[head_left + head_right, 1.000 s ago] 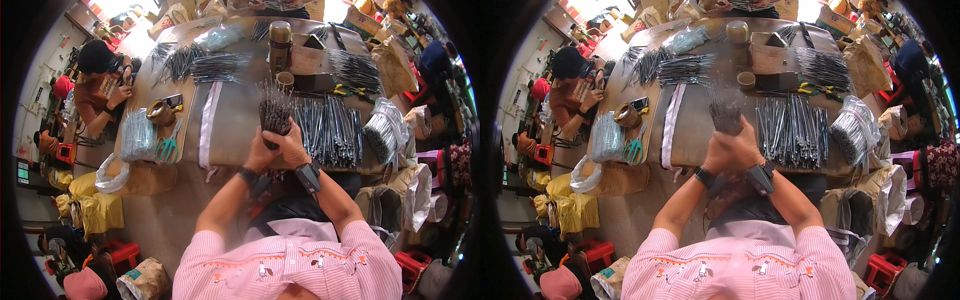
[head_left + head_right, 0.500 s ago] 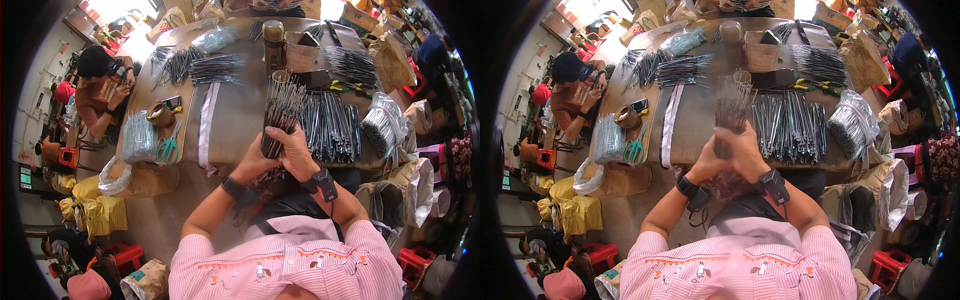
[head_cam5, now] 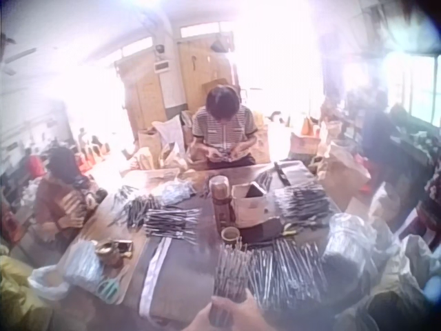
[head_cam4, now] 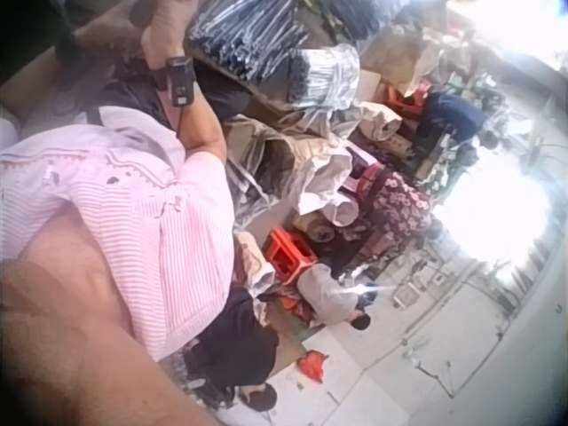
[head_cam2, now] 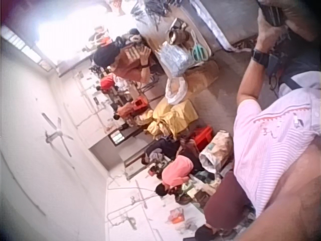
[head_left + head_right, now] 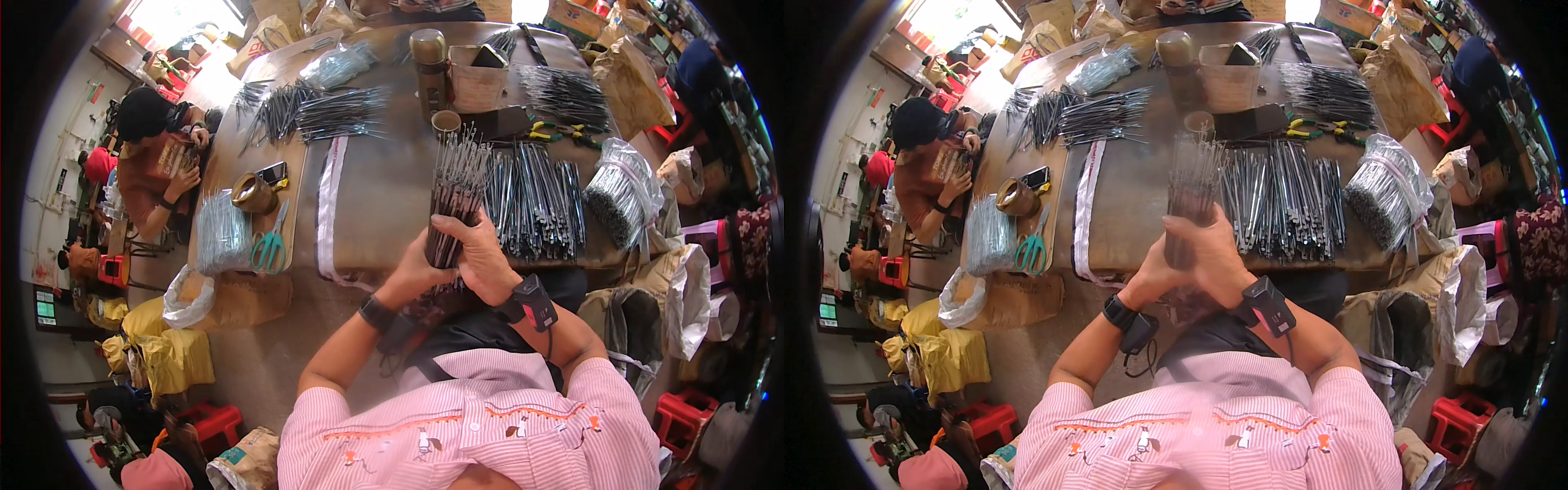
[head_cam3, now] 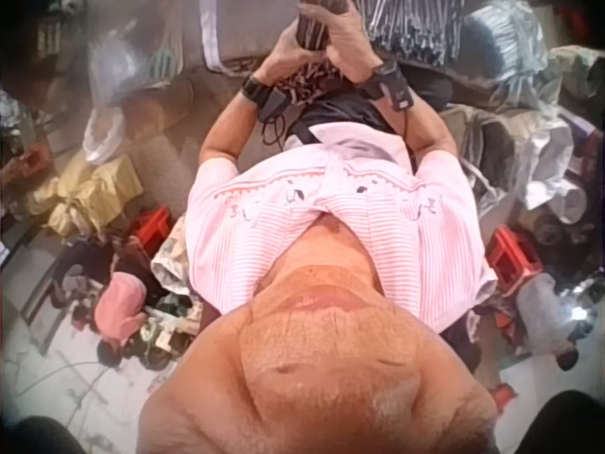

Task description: The person repeatedly picks up thin metal rods from a table, uses pliers to cut each rod, and places the cut pieces back on the table. The person then gathers the cut pieces into a bundle.

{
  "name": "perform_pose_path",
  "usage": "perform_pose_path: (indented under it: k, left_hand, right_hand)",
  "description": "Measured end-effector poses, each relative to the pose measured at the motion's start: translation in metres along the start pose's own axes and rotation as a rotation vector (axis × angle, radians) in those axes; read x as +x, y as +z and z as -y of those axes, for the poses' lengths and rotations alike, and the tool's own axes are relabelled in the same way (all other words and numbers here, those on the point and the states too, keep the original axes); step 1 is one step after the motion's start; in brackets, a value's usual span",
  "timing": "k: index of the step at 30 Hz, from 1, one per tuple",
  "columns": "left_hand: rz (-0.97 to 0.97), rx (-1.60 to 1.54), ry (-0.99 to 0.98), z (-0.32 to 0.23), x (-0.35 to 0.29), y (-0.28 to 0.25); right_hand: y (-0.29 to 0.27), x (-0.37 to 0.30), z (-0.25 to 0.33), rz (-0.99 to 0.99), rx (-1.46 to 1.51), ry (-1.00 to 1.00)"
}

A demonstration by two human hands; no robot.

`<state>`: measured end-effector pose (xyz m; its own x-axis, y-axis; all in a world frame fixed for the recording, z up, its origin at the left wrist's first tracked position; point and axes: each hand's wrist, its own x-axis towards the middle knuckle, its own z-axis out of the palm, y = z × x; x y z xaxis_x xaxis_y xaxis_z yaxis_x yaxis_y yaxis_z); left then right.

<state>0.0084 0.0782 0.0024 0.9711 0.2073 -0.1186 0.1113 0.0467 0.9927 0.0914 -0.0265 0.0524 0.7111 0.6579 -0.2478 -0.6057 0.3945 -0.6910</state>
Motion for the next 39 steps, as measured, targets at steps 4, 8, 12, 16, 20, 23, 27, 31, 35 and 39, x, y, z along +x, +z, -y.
perform_pose_path:
  k: [4, 8, 12, 16, 20, 23, 27, 31, 35, 39]
  left_hand:
    - [0.070, 0.011, -0.076, 0.001, -0.003, -0.004]
    - [0.095, -0.159, -0.117, -0.005, -0.016, -0.003]
    - [0.180, -0.316, -0.288, -0.023, -0.033, -0.009]
    - [0.231, -0.460, -0.357, -0.033, -0.049, -0.008]
    - [0.299, -0.624, -0.385, -0.029, -0.060, -0.003]
    - [0.359, -0.788, -0.403, -0.025, -0.065, 0.001]
    - [0.335, -0.859, -0.468, -0.023, -0.067, 0.005]
    - [0.407, -0.870, -0.485, -0.025, -0.066, 0.009]
    - [0.474, -0.818, -0.529, -0.026, -0.071, 0.011]
    - [0.501, -0.789, -0.551, -0.026, -0.077, 0.011]
  right_hand:
    - [-0.003, -0.003, 0.000, 0.007, -0.051, 0.036]
    - [-0.009, -0.012, 0.006, 0.093, -0.124, 0.121]
    - [-0.016, -0.025, 0.017, 0.188, -0.113, 0.127]
    - [-0.031, -0.031, 0.033, 0.140, -0.085, 0.137]
    - [-0.048, -0.028, 0.047, -0.057, -0.179, 0.117]
    - [-0.058, -0.029, 0.054, -0.017, -0.217, 0.018]
    - [-0.061, -0.030, 0.058, -0.019, -0.197, -0.104]
    - [-0.064, -0.031, 0.063, -0.006, -0.364, -0.218]
    - [-0.071, -0.032, 0.069, 0.050, -0.656, -0.457]
    - [-0.074, -0.035, 0.072, 0.041, -0.885, -0.577]
